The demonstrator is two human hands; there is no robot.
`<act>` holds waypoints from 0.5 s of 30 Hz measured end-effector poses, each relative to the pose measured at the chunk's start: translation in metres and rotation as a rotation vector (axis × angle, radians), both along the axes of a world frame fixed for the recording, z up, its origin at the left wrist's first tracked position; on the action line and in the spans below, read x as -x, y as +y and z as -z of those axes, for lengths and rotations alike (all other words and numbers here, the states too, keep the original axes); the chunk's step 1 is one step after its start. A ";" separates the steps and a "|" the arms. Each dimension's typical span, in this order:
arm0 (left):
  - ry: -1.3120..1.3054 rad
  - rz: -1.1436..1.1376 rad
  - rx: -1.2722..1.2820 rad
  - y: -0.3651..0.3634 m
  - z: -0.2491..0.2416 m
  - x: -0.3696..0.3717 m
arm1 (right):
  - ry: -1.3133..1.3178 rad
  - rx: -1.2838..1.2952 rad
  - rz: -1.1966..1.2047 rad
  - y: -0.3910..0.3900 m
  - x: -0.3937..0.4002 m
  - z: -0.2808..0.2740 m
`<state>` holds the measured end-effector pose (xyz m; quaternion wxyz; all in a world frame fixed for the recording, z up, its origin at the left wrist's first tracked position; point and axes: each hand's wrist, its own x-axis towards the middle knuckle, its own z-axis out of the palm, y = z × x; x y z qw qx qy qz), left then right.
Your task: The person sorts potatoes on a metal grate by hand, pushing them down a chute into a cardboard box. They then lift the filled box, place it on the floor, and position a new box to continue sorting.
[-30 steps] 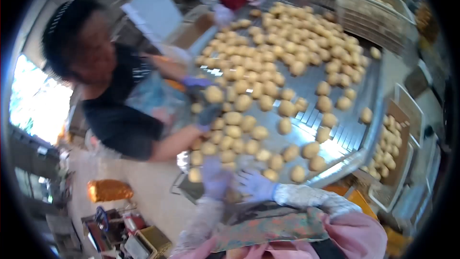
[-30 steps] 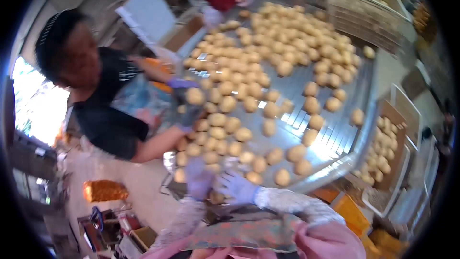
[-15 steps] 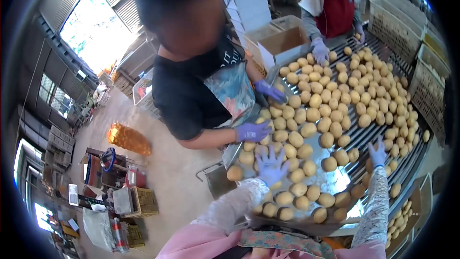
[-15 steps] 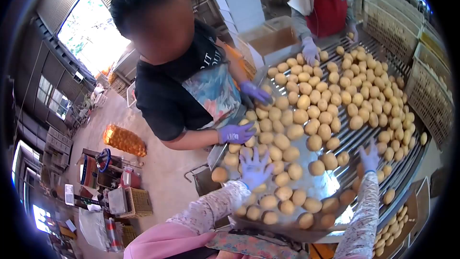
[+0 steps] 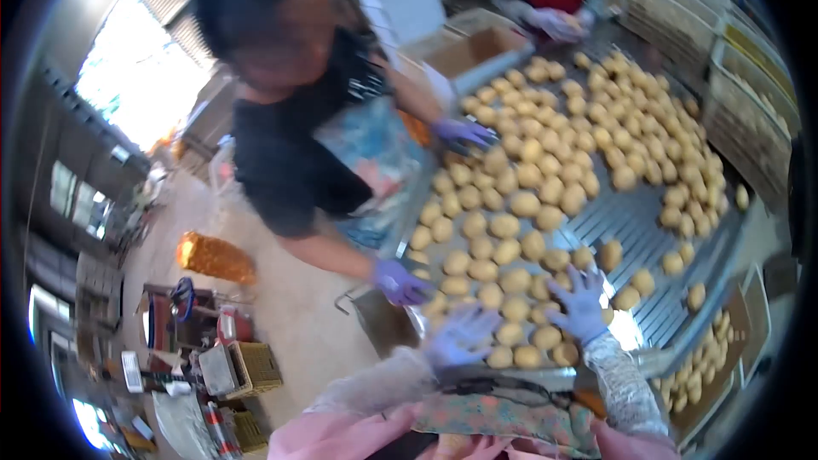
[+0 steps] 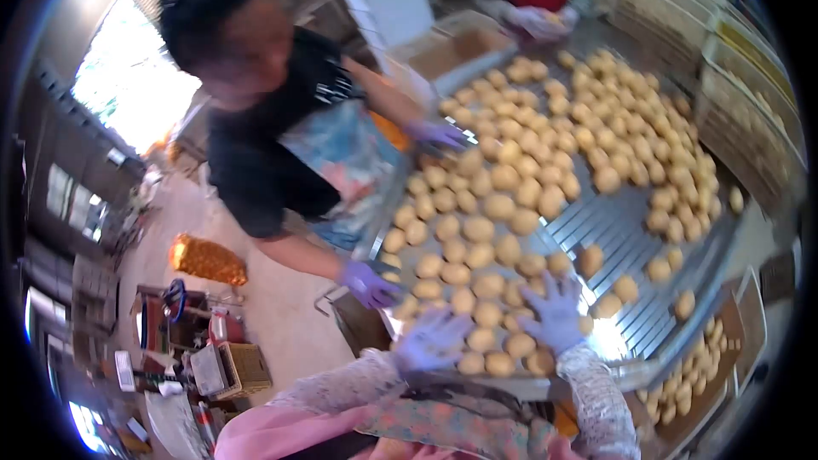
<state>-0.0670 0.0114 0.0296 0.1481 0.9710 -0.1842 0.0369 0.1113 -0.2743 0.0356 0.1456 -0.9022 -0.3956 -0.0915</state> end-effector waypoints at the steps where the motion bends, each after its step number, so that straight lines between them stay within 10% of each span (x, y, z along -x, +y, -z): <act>1: 0.039 -0.010 0.035 0.014 -0.013 0.009 | 0.153 -0.086 -0.114 0.000 0.015 -0.004; 11: -0.075 -0.247 0.078 0.014 -0.015 -0.063 | 0.251 0.175 -0.401 0.102 0.095 0.001; 15: -0.063 0.027 0.111 -0.012 -0.015 -0.079 | 0.320 -0.108 -0.615 0.077 0.103 0.019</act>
